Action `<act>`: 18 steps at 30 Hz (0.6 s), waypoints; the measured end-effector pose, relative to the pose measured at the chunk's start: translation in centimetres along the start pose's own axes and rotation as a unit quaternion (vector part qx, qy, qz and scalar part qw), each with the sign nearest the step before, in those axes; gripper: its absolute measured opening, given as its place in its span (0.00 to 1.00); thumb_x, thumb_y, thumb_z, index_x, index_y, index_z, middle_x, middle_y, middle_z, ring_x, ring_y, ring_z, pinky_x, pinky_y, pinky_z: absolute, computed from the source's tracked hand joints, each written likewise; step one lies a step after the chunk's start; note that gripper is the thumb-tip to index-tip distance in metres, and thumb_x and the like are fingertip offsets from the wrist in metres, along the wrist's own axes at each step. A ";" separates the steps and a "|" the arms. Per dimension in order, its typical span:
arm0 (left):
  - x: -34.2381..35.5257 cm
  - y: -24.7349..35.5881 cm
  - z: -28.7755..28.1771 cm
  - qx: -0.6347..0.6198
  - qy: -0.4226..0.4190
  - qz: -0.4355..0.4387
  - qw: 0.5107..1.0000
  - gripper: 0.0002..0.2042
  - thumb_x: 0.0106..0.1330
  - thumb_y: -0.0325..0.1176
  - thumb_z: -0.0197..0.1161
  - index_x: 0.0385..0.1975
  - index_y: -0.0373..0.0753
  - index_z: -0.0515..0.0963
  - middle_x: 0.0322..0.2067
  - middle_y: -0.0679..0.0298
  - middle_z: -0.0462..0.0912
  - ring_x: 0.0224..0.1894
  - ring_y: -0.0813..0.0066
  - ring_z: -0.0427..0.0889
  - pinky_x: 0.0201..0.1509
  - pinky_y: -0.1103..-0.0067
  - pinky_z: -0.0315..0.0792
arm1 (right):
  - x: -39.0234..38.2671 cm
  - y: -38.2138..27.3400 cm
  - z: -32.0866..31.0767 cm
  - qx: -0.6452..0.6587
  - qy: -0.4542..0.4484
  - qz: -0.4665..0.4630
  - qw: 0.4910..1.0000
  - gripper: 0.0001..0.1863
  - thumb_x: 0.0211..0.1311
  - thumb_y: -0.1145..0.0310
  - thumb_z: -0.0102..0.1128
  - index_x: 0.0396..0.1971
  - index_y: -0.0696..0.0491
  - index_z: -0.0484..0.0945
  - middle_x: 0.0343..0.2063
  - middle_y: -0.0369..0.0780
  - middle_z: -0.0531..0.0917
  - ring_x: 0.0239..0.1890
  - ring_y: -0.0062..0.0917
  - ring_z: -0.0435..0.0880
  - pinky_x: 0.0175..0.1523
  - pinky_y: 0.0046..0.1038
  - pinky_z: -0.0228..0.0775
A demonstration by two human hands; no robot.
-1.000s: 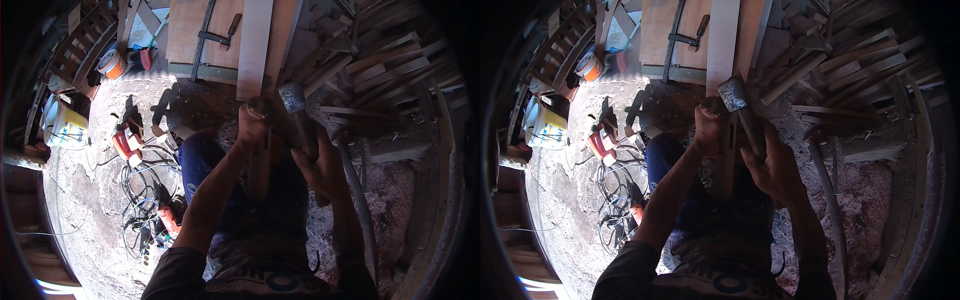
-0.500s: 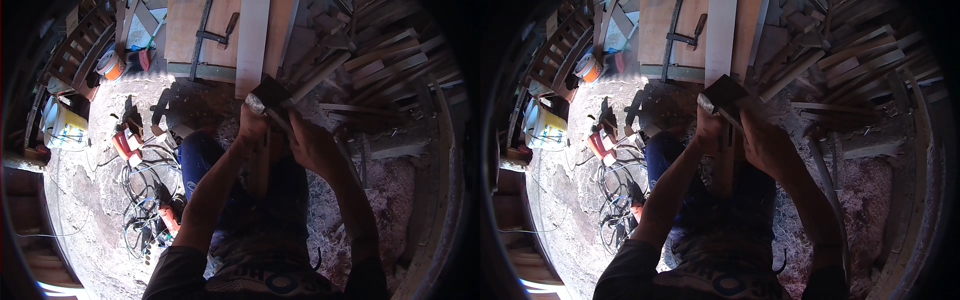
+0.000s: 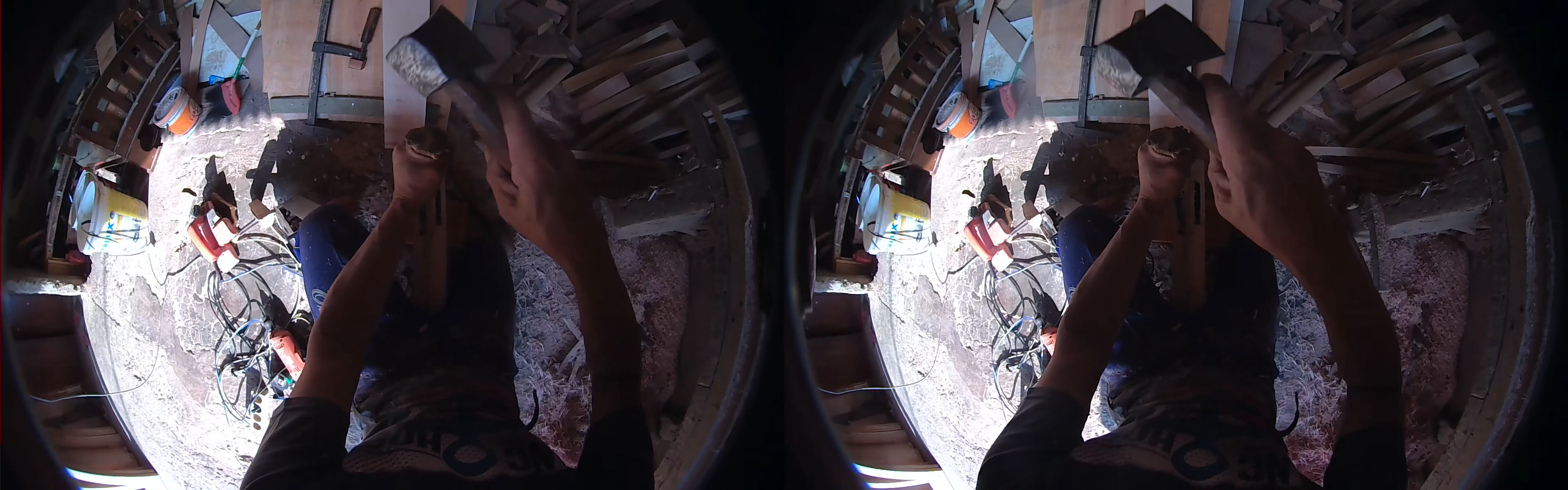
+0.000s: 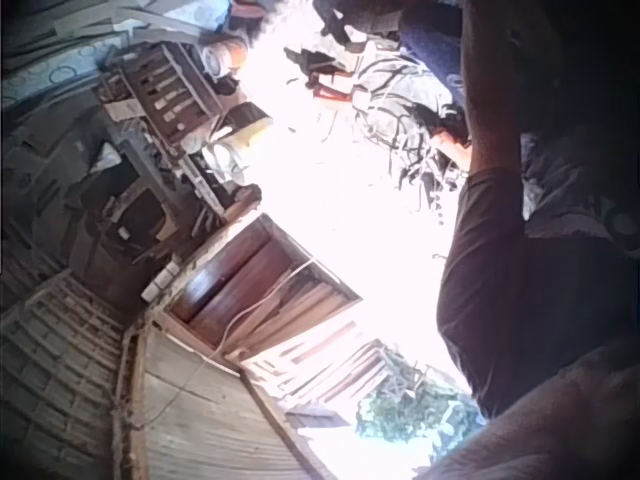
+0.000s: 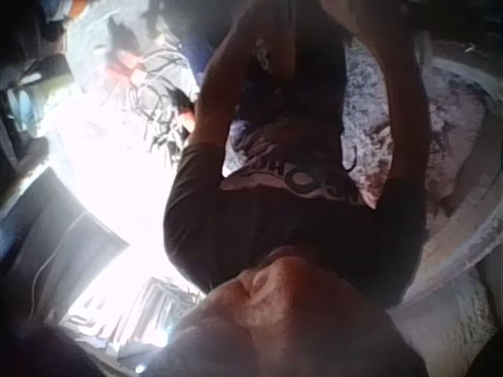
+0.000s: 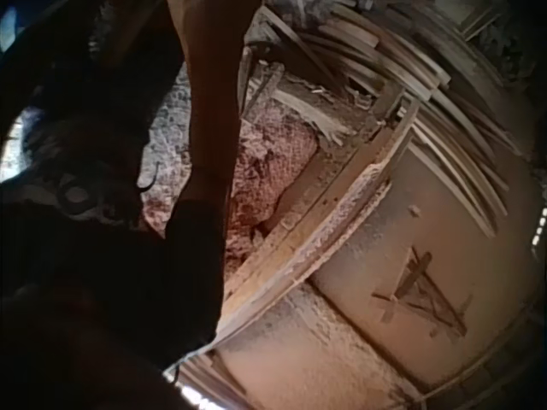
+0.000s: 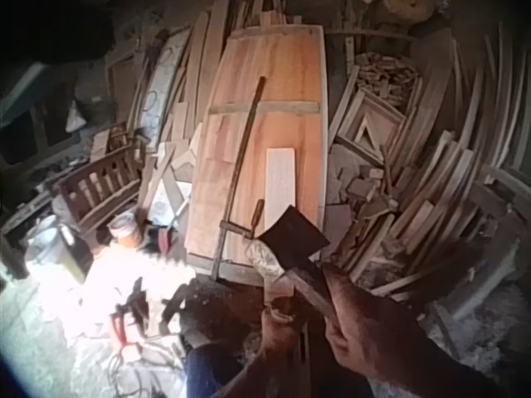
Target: The person shaves a piece of wood using an axe to shape it into a handle.
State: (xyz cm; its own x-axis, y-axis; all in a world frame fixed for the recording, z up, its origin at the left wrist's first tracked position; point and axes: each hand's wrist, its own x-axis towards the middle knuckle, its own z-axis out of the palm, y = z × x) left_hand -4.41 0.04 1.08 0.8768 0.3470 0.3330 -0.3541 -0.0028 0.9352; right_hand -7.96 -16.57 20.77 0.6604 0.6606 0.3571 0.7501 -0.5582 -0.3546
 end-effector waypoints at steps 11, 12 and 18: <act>1.3 -0.6 0.7 -0.064 0.005 0.035 0.997 0.07 0.58 0.29 0.68 0.35 0.36 0.83 0.32 0.66 0.87 0.35 0.78 0.84 0.41 0.79 0.77 | -1.6 1.5 1.4 0.085 -0.036 0.022 0.996 0.29 0.59 0.76 0.60 0.61 0.55 0.64 0.30 0.53 0.83 0.34 0.49 0.86 0.36 0.47 0.76; 1.3 -0.8 0.6 -0.011 0.004 0.022 1.000 0.08 0.58 0.30 0.69 0.35 0.35 0.84 0.32 0.66 0.87 0.35 0.79 0.83 0.41 0.79 0.77 | -0.8 0.9 0.1 0.080 0.013 -0.002 0.997 0.30 0.58 0.76 0.61 0.61 0.54 0.64 0.28 0.51 0.82 0.32 0.47 0.86 0.34 0.45 0.75; 0.1 0.1 -0.3 0.012 0.021 -0.012 1.000 0.01 0.59 0.24 0.65 0.29 0.35 0.81 0.29 0.71 0.83 0.33 0.84 0.79 0.36 0.80 0.73 | 3.6 -2.1 -3.6 0.028 0.178 0.018 0.983 0.31 0.60 0.77 0.62 0.64 0.49 0.65 0.19 0.41 0.78 0.19 0.35 0.81 0.31 0.34 0.73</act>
State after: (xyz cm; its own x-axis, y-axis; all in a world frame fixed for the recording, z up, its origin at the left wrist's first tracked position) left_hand -4.45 0.31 1.19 0.8700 0.3872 0.3053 -0.3250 -0.0155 0.9456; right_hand -7.01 -14.78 25.94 0.6644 0.4170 0.6202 0.7294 -0.5426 -0.4166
